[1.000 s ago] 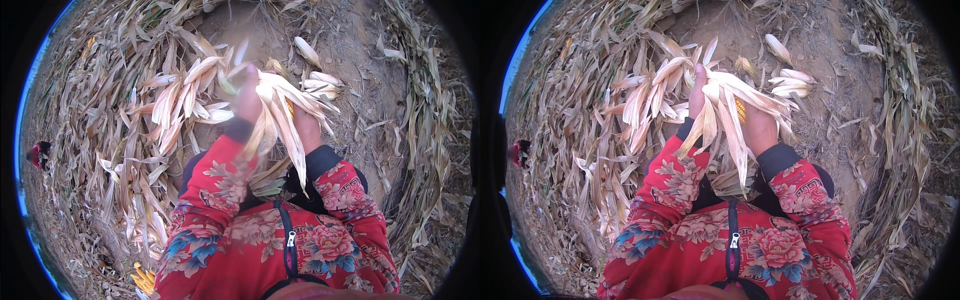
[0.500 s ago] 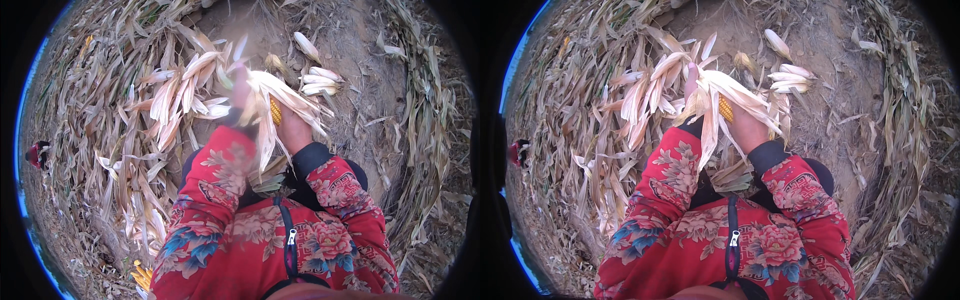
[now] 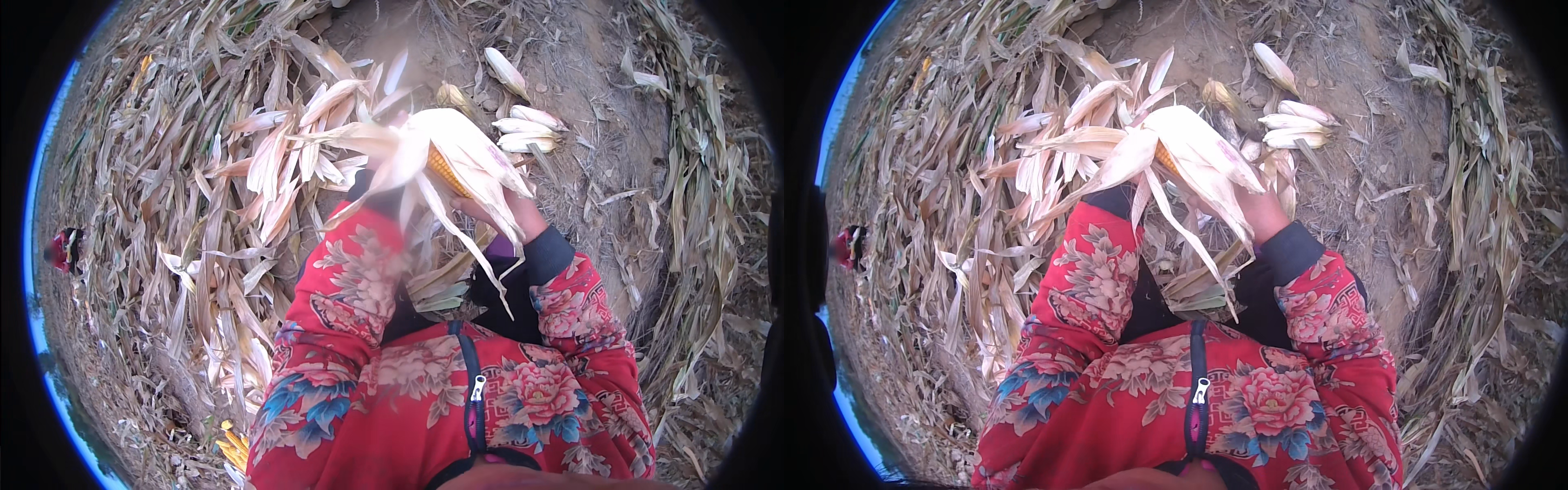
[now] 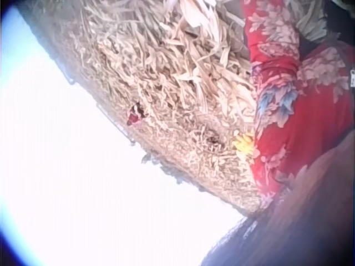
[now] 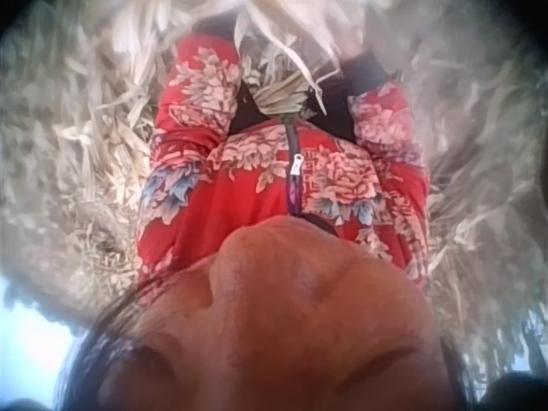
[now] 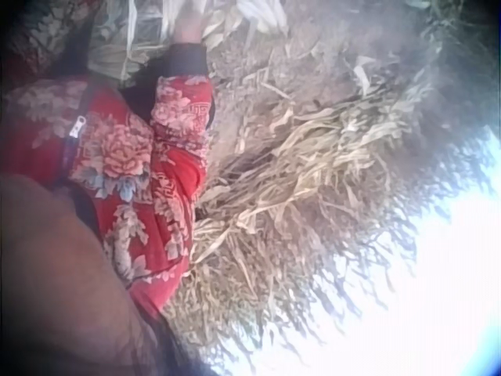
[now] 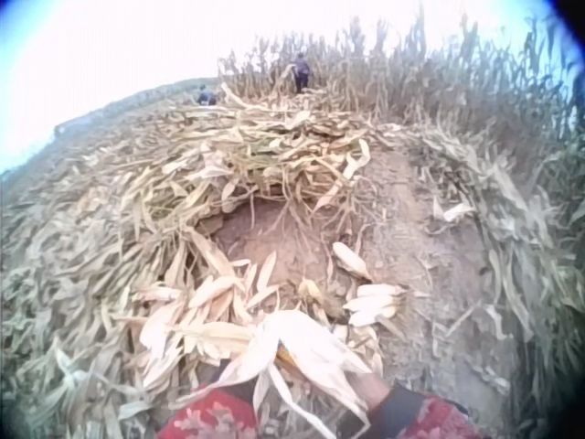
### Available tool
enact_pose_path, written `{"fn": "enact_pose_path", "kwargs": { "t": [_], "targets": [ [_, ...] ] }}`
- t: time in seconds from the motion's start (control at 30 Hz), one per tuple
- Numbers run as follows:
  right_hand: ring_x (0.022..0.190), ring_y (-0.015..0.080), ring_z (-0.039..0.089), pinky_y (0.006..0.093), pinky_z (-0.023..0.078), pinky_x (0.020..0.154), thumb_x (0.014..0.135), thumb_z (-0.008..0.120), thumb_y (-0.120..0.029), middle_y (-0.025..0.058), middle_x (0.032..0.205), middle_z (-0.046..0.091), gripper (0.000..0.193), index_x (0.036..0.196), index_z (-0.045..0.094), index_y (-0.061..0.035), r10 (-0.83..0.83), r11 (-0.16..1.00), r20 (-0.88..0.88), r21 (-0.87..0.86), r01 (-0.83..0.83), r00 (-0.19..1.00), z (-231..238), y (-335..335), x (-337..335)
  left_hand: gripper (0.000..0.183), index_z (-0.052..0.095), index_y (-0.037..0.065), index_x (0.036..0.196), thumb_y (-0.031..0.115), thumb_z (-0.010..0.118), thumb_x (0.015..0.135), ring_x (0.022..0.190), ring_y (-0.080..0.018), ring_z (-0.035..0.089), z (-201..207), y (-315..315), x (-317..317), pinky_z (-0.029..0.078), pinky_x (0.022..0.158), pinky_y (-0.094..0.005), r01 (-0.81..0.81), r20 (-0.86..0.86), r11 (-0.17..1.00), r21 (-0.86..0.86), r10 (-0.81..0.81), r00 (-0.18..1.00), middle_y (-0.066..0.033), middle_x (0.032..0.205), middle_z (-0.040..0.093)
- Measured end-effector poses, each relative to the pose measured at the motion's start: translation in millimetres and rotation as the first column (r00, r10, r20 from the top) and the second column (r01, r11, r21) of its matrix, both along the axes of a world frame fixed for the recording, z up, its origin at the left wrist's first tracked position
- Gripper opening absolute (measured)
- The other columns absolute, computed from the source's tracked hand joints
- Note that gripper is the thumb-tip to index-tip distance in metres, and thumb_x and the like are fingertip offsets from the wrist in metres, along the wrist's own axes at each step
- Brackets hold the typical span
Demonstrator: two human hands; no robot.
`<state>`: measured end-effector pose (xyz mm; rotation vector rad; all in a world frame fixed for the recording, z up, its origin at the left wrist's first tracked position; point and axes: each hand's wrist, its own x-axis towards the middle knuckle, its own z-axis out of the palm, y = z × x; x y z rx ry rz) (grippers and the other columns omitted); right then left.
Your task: The person sits on the ground in a cornfield and shucks corn cobs by hand, removing the husks and silk. The person handles multiple corn cobs one at a time, peeling back the husks and discarding them on the ground.
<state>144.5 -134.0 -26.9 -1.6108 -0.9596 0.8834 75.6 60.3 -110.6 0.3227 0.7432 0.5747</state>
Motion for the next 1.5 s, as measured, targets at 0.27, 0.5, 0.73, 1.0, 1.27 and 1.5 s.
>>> {"fn": "enact_pose_path", "kwargs": {
  "t": [0.27,0.5,0.73,1.0,1.27,1.5],
  "targets": [
    [0.107,0.0161,0.059,0.0286,0.045,0.095,0.073,0.082,-0.023,0.0117,0.12,0.06,0.078,0.135,0.043,0.0041,-0.036,0.999,-0.022,-0.002,0.036,0.999,24,-4,8,0.036,0.059,0.002,0.103,0.036,0.055,0.093,0.088,-0.0276,0.06,40,19,-26,0.048,0.083,-0.0452,-0.127,0.175,0.99,0.057,0.116,0.978,-0.0122,0.095,0.062],
    [0.086,0.0105,0.062,0.0247,0.052,0.072,0.076,0.078,-0.023,0.0066,0.103,0.064,0.065,0.128,0.049,0.0036,-0.347,0.937,-0.141,-0.093,0.336,0.927,49,-9,34,0.045,0.057,-0.002,0.113,0.038,0.052,0.093,0.102,-0.0334,0.061,60,188,-177,0.047,0.097,-0.0523,-0.509,0.024,0.762,0.4,0.546,0.837,-0.0176,0.109,0.062],
    [0.092,0.0119,0.062,0.0257,0.051,0.078,0.077,0.079,-0.028,0.0082,0.109,0.062,0.069,0.129,0.047,0.005,-0.378,0.92,-0.217,0.019,0.391,0.9,52,-5,34,0.044,0.058,-0.004,0.12,0.029,0.064,0.091,0.095,-0.028,0.065,160,235,-274,0.05,0.087,-0.0341,0.862,-0.12,0.135,0.488,0.989,-0.087,-0.0179,0.104,0.067],
    [0.108,0.0288,0.06,0.0357,0.047,0.093,0.072,0.081,-0.024,0.0181,0.119,0.059,0.075,0.134,0.044,-0.0005,-0.416,0.909,0.507,0.197,0.369,0.755,34,9,14,0.066,0.038,-0.005,0.137,0.03,0.068,0.09,0.108,-0.0251,0.06,147,-29,-41,0.05,0.092,-0.0354,0.602,-0.316,0.621,0.503,-0.516,0.796,-0.0158,0.121,0.057],
    [0.098,0.0306,0.062,0.0367,0.049,0.085,0.082,0.073,-0.024,0.0173,0.109,0.062,0.045,0.119,0.059,-0.0021,-0.288,0.957,0.364,0.137,0.255,0.886,22,7,8,0.028,0.05,0.005,0.116,0.025,0.057,0.097,0.093,-0.0161,0.06,93,-40,-10,0.051,0.081,-0.0345,0.341,0.134,0.905,0.253,-0.382,0.914,-0.0062,0.103,0.058],
    [0.085,0.0281,0.065,0.0363,0.051,0.075,0.083,0.068,-0.014,0.0118,0.092,0.065,0.023,0.103,0.065,-0.0034,-0.263,0.963,0.586,0.113,0.244,0.767,28,7,9,0.03,0.046,0.005,0.116,0.023,0.06,0.096,0.093,-0.0169,0.059,84,-40,-10,0.051,0.08,-0.0353,0.304,0.039,0.903,0.303,-0.331,0.943,-0.0065,0.105,0.056]
  ]
}}
